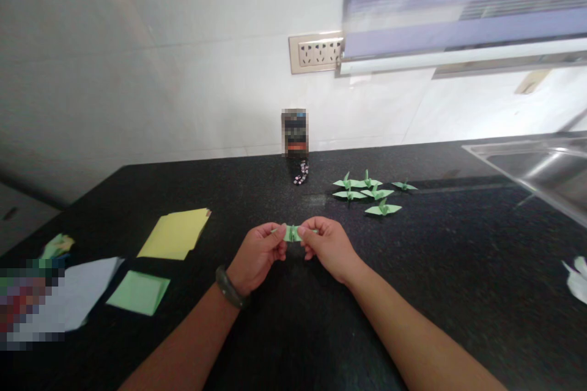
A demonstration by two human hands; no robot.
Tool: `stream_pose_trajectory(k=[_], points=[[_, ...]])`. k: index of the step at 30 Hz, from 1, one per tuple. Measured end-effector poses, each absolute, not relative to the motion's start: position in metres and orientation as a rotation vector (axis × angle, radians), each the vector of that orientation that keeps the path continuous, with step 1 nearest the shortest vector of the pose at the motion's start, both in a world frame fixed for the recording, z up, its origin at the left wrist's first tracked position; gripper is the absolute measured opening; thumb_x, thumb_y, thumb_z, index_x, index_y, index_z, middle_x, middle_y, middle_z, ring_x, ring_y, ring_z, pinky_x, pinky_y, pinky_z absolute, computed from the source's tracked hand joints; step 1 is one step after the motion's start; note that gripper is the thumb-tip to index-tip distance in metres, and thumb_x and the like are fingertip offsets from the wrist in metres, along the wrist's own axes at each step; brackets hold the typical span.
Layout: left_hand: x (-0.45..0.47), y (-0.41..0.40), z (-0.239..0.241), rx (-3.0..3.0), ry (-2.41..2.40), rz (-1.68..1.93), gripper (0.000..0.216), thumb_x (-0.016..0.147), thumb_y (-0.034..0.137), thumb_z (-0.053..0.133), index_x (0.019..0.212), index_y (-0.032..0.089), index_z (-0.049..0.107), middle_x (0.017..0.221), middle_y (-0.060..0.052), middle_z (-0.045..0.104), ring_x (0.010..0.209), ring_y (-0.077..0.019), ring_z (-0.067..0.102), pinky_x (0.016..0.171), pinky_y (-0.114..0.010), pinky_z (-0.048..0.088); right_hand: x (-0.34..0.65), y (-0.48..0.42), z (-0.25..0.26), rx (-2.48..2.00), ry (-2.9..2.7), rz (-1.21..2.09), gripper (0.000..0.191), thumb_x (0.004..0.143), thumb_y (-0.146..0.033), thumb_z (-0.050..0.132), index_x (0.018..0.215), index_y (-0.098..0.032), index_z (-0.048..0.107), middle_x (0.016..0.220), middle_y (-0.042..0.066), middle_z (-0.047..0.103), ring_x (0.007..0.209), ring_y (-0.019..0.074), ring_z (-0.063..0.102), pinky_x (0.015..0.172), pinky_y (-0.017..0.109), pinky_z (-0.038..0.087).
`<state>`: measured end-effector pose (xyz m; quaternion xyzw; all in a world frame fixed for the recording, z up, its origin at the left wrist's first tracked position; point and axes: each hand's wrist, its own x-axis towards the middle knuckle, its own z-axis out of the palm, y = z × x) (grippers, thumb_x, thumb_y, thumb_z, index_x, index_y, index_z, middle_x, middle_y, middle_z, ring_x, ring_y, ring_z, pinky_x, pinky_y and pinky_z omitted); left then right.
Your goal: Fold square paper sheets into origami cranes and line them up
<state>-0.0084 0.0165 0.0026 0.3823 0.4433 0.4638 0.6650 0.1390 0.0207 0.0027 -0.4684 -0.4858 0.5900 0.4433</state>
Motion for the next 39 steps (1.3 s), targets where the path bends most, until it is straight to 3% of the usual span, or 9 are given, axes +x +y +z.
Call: stream_pose_trajectory(k=[20,25,29,33,39], points=[[-0.0091,0.0172,0.0027,0.860,1.009,1.074,0.029,0.069,0.038,0.064,0.064,0.012,0.053,0.051,0.003,0.050,0.045,-0.0058,0.045,0.046,-0.019,0.040,0.1404,0.0225,0.0032,-1.130,-1.107,1.495,0.023,0.065,-0.034,0.068,0.065,-0.014,0.056,0.050,-0.005,0.053,0.038,0.0048,0.045,0.039,0.019,0.039],[-0.0081,0.0148,0.0064,0.833,1.016,1.034,0.024,0.067,0.027,0.068,0.079,0.013,0.055,0.067,0.000,0.059,0.058,-0.0083,0.056,0.053,-0.020,0.047,0.1390,0.0242,0.0011,-1.155,-1.030,1.540,0.022,0.063,-0.030,0.069,0.071,-0.015,0.055,0.048,-0.006,0.052,0.035,0.0043,0.043,0.036,0.018,0.039],[-0.0081,0.0137,0.0064,0.814,0.921,1.000,0.038,0.068,0.019,0.066,0.103,0.016,0.053,0.075,-0.001,0.062,0.059,-0.0090,0.059,0.054,-0.021,0.050,0.1389,0.0235,0.0004,-1.151,-1.043,1.576,0.022,0.065,-0.028,0.067,0.076,-0.016,0.054,0.048,-0.007,0.051,0.036,0.0050,0.043,0.036,0.017,0.038],[-0.0087,0.0147,0.0057,0.755,0.888,0.984,0.023,0.070,0.015,0.064,0.092,0.011,0.058,0.075,-0.003,0.063,0.057,-0.0080,0.060,0.055,-0.019,0.050,0.1407,0.0226,0.0024,-1.151,-1.188,1.440,0.019,0.069,-0.032,0.063,0.078,-0.017,0.055,0.055,-0.005,0.051,0.041,0.0059,0.042,0.037,0.018,0.035],[-0.0092,0.0158,0.0079,0.692,0.858,1.007,0.016,0.071,0.013,0.062,0.087,0.011,0.059,0.074,-0.003,0.064,0.057,-0.0079,0.061,0.054,-0.017,0.049,0.1460,0.0232,0.0034,-1.103,-1.573,1.116,0.016,0.074,-0.031,0.060,0.081,-0.017,0.060,0.077,0.002,0.056,0.060,0.0108,0.050,0.049,0.023,0.043]])
